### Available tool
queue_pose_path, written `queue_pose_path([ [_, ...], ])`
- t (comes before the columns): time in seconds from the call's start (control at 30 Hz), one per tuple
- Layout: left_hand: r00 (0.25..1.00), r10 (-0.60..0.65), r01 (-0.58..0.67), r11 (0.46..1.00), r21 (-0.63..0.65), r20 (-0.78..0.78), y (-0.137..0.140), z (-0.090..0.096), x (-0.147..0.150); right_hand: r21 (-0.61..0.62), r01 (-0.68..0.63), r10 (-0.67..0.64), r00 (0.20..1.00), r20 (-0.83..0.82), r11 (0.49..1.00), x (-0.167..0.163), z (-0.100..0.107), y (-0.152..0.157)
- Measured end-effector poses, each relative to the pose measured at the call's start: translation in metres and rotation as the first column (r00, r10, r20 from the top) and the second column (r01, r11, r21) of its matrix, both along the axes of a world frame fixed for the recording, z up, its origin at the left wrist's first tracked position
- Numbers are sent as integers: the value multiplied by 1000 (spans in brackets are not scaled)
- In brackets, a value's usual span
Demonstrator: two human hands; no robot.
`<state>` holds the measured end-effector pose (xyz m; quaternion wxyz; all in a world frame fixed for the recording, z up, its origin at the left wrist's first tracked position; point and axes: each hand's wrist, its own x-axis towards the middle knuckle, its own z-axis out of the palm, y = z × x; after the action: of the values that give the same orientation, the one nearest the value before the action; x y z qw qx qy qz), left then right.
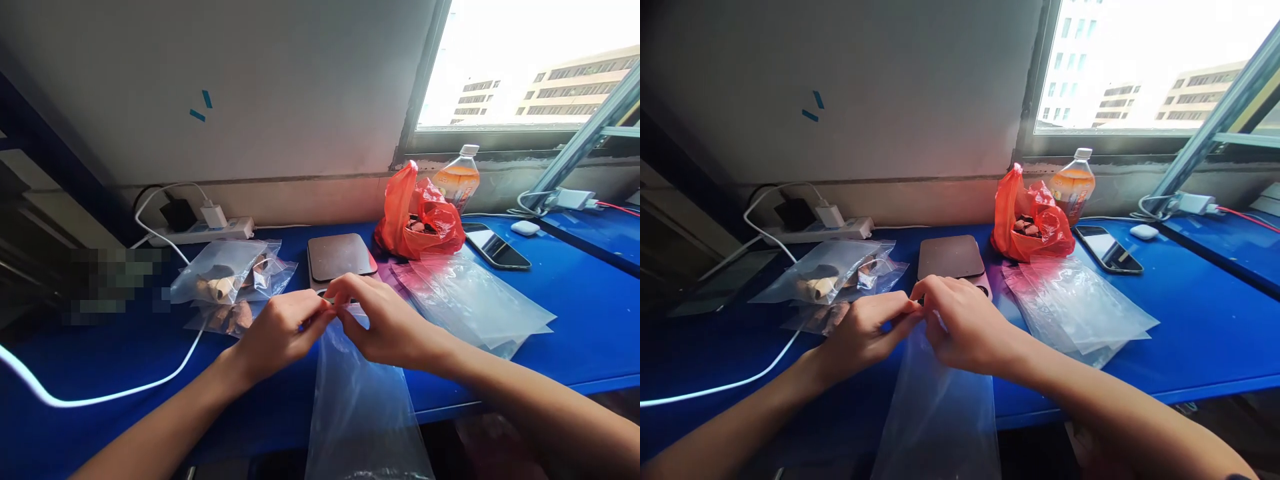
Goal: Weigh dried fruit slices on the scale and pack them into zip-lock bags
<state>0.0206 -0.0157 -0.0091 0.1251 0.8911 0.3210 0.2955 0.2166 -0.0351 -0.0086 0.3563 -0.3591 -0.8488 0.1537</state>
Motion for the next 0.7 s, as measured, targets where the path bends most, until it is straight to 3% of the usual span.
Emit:
queue_pose_path([
  [0.37, 1000, -9, 9, 997, 81, -3, -2, 2, 5, 1, -3, 3, 999, -47, 1000, -2, -8, 0],
  [0.5, 999, -21, 18, 990, 142, 25, -4, 14, -1, -25, -56, 54, 996, -74, 998, 0, 3, 2],
  [0.7, 982, 63, -101, 972, 212, 176, -6, 34, -15, -39, -34, 29, 994, -108, 999, 10, 21, 6],
])
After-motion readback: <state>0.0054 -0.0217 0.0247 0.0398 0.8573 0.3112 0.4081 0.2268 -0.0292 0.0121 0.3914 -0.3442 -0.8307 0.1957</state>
